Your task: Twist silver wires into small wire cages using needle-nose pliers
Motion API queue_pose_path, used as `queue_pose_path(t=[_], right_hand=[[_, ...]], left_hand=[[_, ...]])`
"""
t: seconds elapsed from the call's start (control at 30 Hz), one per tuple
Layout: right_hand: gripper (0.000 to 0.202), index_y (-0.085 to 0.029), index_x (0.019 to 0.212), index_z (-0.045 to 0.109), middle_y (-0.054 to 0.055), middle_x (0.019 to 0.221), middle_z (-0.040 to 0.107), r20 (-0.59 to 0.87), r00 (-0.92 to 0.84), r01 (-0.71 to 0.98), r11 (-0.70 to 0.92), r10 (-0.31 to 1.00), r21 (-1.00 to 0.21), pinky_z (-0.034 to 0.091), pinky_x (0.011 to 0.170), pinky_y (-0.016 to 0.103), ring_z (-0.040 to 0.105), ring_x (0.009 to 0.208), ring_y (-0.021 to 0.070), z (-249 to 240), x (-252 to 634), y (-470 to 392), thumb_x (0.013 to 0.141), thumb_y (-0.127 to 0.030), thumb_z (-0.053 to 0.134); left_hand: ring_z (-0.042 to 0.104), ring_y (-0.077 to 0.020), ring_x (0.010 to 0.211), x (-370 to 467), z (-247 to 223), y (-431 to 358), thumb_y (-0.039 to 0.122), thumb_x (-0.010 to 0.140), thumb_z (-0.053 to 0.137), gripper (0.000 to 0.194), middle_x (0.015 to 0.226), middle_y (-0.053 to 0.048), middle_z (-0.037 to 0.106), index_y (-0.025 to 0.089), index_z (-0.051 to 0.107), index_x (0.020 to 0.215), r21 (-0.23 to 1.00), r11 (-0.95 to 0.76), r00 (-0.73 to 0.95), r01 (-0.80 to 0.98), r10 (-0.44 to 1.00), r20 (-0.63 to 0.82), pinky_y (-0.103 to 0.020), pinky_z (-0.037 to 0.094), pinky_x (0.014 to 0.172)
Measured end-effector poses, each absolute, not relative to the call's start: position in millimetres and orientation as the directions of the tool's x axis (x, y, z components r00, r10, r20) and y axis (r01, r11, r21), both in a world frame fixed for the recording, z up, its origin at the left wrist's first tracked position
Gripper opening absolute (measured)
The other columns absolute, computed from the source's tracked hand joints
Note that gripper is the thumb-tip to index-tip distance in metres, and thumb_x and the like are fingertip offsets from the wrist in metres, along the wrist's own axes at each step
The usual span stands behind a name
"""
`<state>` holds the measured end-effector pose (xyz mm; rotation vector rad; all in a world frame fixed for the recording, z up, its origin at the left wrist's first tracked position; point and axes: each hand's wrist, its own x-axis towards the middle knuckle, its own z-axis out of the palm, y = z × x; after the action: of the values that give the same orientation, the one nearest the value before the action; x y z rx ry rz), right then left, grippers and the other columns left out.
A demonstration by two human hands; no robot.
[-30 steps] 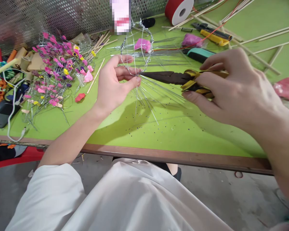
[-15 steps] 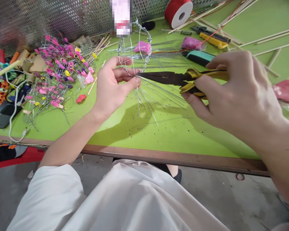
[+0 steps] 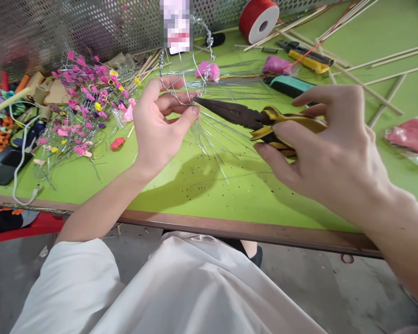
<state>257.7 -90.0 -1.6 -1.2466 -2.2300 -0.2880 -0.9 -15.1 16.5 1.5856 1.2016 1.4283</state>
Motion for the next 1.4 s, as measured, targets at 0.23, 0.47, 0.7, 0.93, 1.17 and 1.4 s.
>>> queue_pose_path(t=[0.23,0.47,0.7,0.93,1.17,1.4], right_hand=[[0.03,-0.02,0.095,0.062,0.023,0.149,0.047,0.591,-0.39,0.794,0.583,0.706,-0.172,0.066,0.085,0.06,0.067,0.112,0.0332,-10,266,-84,0.111,-0.043,0.051],[0.027,-0.016,0.104,0.068,0.028,0.16,0.036,0.491,-0.413,0.774,0.58,0.767,-0.255,0.062,0.104,0.063,0.065,0.113,0.0343,-7,273,-80,0.107,-0.04,0.056],[0.026,-0.015,0.106,0.066,0.031,0.157,0.035,0.486,-0.415,0.815,0.551,0.769,-0.176,0.065,0.09,0.064,0.066,0.107,0.0359,-2,270,-85,0.107,-0.038,0.055],[0.023,-0.016,0.099,0.057,0.034,0.148,0.043,0.448,-0.434,0.874,0.487,0.782,-0.003,0.063,0.056,0.054,0.072,0.096,0.0418,3,258,-96,0.104,-0.038,0.051],[0.027,-0.021,0.093,0.056,0.025,0.124,0.06,0.425,-0.323,0.931,0.365,0.846,-0.019,0.052,0.05,0.039,0.072,0.095,0.0395,-1,240,-106,0.106,-0.04,0.043],[0.032,-0.023,0.09,0.055,0.015,0.103,0.061,0.347,-0.32,0.93,0.362,0.882,-0.061,0.042,0.055,0.033,0.065,0.086,0.0297,-3,241,-99,0.108,-0.045,0.04]], left_hand=[[0.081,-0.022,0.098,-1,16,-11,0.015,0.078,0.089,0.039,0.094,0.0,0.08,0.027,0.064,0.106,0.91,-0.332,-0.013,0.249,0.938,0.345,-0.034,0.066,0.079],[0.074,-0.0295,0.128,0,30,-30,0.017,0.081,0.085,0.037,0.106,-0.004,0.081,0.024,0.064,0.111,0.958,-0.23,0.004,0.17,0.973,0.232,-0.043,0.063,0.101],[0.072,-0.0303,0.125,-3,29,-27,0.02,0.079,0.09,0.039,0.107,0.0,0.083,0.031,0.064,0.106,0.938,-0.267,0.019,0.219,0.963,0.27,-0.049,0.062,0.104],[0.074,-0.0244,0.111,-2,28,-31,0.022,0.084,0.087,0.036,0.108,0.001,0.083,0.03,0.063,0.109,0.913,-0.32,0.0,0.255,0.944,0.331,-0.043,0.066,0.095],[0.068,-0.0294,0.135,0,27,-31,0.025,0.086,0.085,0.037,0.118,-0.001,0.081,0.03,0.062,0.113,0.941,-0.24,-0.004,0.237,0.969,0.248,-0.043,0.062,0.109],[0.072,-0.0284,0.133,0,16,-18,0.02,0.084,0.085,0.035,0.11,-0.002,0.081,0.026,0.062,0.11,0.969,-0.206,-0.024,0.137,0.977,0.211,-0.048,0.061,0.111]])
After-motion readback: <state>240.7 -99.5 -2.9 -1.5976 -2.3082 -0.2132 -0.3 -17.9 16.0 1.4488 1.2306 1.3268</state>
